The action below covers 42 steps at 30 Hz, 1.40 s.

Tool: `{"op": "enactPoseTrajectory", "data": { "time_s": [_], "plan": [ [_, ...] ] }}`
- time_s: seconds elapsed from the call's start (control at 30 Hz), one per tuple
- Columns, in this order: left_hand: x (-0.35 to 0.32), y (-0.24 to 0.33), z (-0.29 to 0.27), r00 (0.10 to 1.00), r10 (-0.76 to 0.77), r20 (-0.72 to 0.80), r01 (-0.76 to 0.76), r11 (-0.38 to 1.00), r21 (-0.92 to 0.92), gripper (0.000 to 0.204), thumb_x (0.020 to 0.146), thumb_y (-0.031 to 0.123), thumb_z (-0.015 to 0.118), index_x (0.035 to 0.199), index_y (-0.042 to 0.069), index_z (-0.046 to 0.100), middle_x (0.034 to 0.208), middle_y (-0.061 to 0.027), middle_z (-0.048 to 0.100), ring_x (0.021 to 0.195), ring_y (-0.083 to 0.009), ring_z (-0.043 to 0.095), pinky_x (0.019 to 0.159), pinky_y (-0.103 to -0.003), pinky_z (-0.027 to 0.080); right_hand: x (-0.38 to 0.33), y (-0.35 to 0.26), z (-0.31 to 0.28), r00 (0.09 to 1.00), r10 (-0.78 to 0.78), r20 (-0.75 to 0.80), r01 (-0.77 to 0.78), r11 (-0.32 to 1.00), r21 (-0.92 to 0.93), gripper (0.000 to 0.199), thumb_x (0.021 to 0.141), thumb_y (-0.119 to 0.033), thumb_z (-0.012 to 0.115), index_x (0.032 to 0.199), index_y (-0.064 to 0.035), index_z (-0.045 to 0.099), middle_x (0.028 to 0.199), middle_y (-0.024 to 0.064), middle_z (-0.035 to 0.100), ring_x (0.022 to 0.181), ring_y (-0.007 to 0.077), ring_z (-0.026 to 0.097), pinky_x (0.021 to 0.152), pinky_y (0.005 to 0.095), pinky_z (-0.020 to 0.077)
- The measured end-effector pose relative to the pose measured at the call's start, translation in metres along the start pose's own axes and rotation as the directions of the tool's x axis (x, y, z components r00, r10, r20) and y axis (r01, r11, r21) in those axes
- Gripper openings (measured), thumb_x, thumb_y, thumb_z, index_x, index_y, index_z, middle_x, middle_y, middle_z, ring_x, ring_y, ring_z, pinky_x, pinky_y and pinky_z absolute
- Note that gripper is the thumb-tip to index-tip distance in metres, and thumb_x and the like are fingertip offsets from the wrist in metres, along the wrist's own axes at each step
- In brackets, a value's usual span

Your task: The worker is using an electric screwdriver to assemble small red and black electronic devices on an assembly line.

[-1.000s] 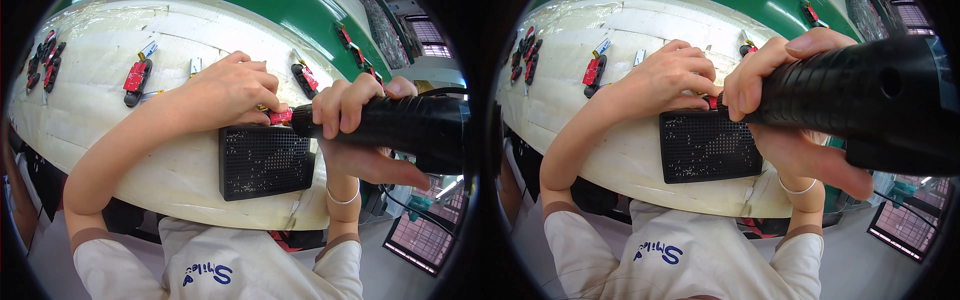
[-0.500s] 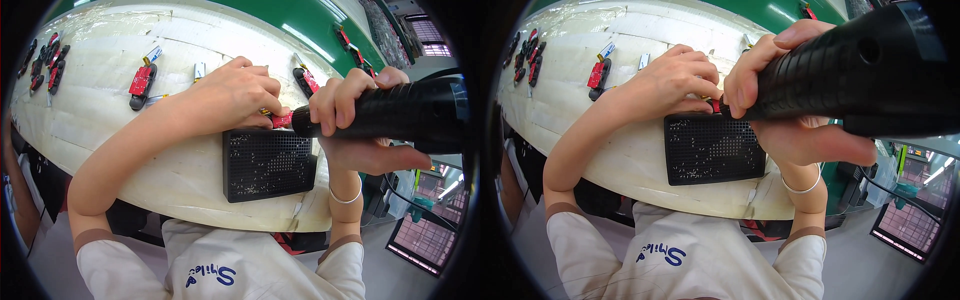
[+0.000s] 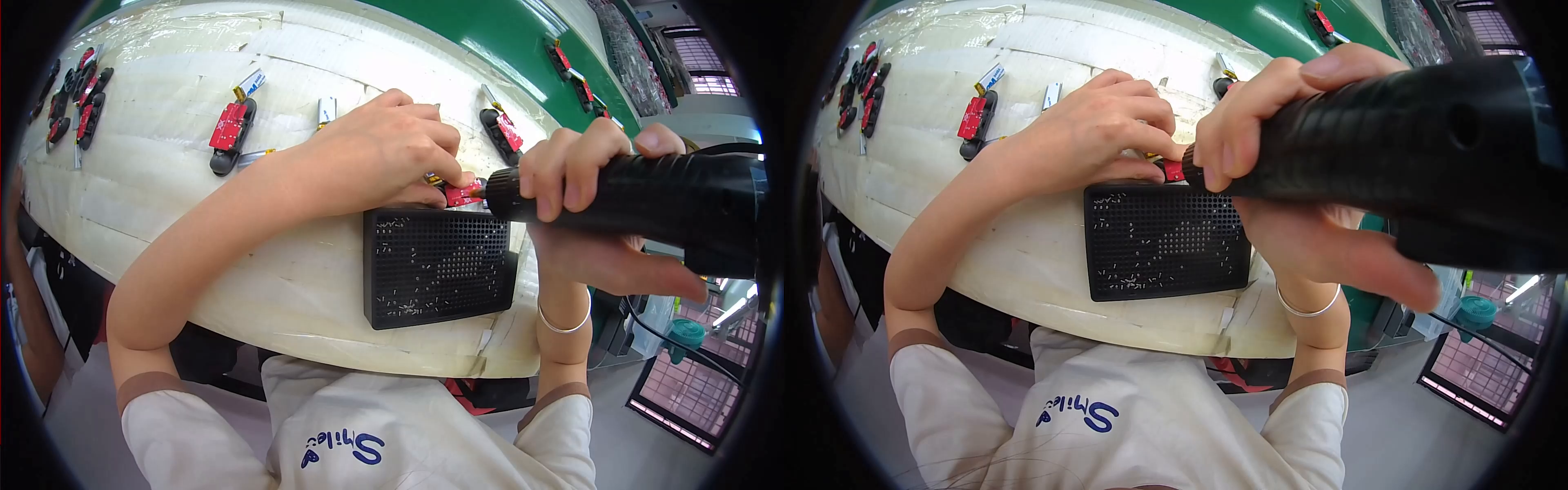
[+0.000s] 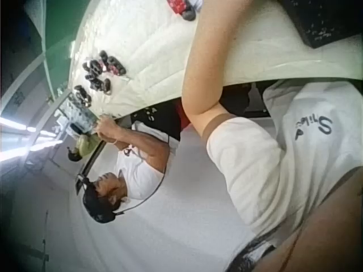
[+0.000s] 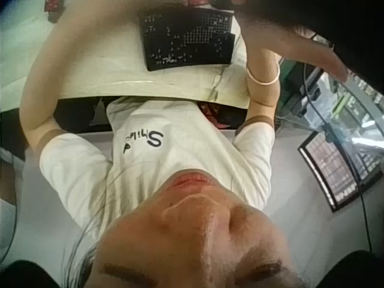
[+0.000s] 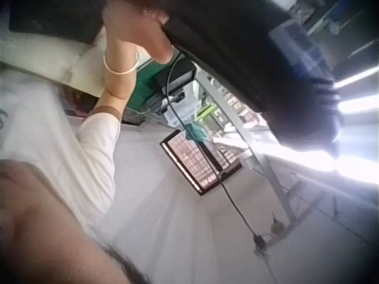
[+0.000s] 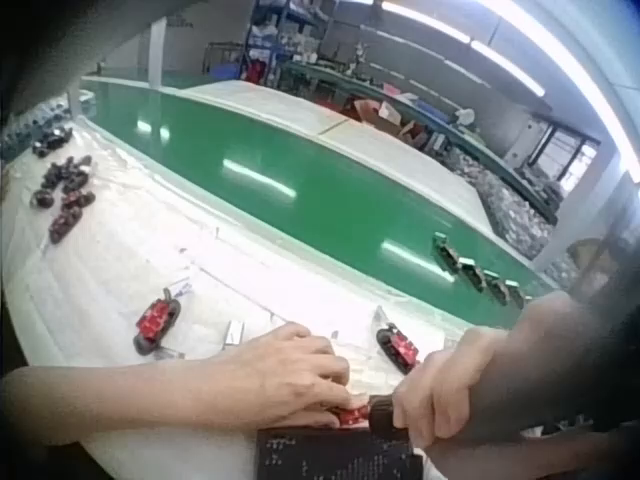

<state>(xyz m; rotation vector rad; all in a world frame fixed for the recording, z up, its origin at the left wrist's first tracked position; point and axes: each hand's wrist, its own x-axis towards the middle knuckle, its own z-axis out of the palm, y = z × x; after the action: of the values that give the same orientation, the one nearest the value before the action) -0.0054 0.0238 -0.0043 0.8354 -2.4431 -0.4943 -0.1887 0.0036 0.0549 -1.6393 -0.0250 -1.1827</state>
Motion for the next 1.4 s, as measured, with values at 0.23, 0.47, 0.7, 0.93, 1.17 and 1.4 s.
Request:
{"op": "enactPoseTrajectory", "data": {
  "time_s": [0.23,0.47,0.7,0.93,1.17,1.4],
  "plan": [
    [0.001,-0.001,0.000,1.000,0.015,0.004,-0.015,1.000,-0.013,0.017,0.074,0.022,0.068,0.088,0.013,0.064,0.088,0.0000,0.056,0.093,-0.0179,0.053,0.091,-0.035,0.037,-0.001,0.001,0.000,0.993,0.090,-0.080,-0.085,0.995,0.061,0.098,0.058,-0.090,0.036,0.115,-0.0098,0.038,0.067,0.0031,0.045,0.051,0.0130,0.046,0.050,0.0293,0.0408],
    [-0.001,-0.001,0.001,1.000,0.014,-0.006,-0.014,1.000,-0.012,0.017,0.074,0.022,0.068,0.088,0.013,0.064,0.088,-0.0002,0.056,0.092,-0.0181,0.053,0.091,-0.035,0.037,-0.001,0.002,0.003,0.985,0.119,-0.121,-0.112,0.992,0.065,0.096,0.059,-0.089,0.036,0.113,-0.0098,0.040,0.066,0.0025,0.044,0.050,0.0125,0.046,0.050,0.0284,0.0402],
    [0.001,0.000,0.001,1.000,0.008,0.004,-0.008,1.000,-0.016,0.018,0.073,0.021,0.069,0.088,0.013,0.064,0.088,-0.0008,0.056,0.093,-0.0182,0.053,0.091,-0.035,0.037,0.000,-0.002,0.006,0.973,0.146,-0.180,-0.128,0.986,0.106,0.095,0.059,-0.089,0.036,0.112,-0.0104,0.040,0.066,0.0019,0.043,0.050,0.0121,0.044,0.049,0.0285,0.0385],
    [-0.002,-0.001,0.001,1.000,0.012,-0.013,-0.012,1.000,-0.003,0.018,0.073,0.021,0.068,0.089,0.013,0.064,0.087,-0.0006,0.056,0.093,-0.0179,0.053,0.090,-0.034,0.037,0.001,0.002,0.008,0.973,0.159,-0.167,-0.142,0.984,0.109,0.095,0.060,-0.089,0.036,0.113,-0.0105,0.040,0.065,0.0014,0.042,0.049,0.0115,0.043,0.049,0.0279,0.0380],
    [0.001,-0.001,0.002,1.000,0.021,-0.003,-0.021,1.000,-0.011,0.020,0.073,0.022,0.069,0.091,0.014,0.065,0.085,0.0004,0.056,0.092,-0.0176,0.052,0.088,-0.034,0.037,0.001,-0.001,0.006,0.960,0.197,-0.199,-0.186,0.980,0.073,0.093,0.061,-0.088,0.036,0.112,-0.0107,0.040,0.064,0.0014,0.042,0.048,0.0111,0.043,0.048,0.0268,0.0383],
    [0.000,-0.001,0.001,1.000,0.014,-0.005,-0.014,1.000,-0.014,0.019,0.073,0.023,0.068,0.089,0.014,0.065,0.086,0.0006,0.057,0.092,-0.0176,0.052,0.087,-0.033,0.037,0.015,0.008,0.000,0.964,0.263,-0.039,-0.261,0.964,0.038,0.091,0.065,-0.087,0.031,0.110,-0.0083,0.039,0.063,0.0023,0.042,0.047,0.0111,0.043,0.047,0.0261,0.0390]
  ]
}}
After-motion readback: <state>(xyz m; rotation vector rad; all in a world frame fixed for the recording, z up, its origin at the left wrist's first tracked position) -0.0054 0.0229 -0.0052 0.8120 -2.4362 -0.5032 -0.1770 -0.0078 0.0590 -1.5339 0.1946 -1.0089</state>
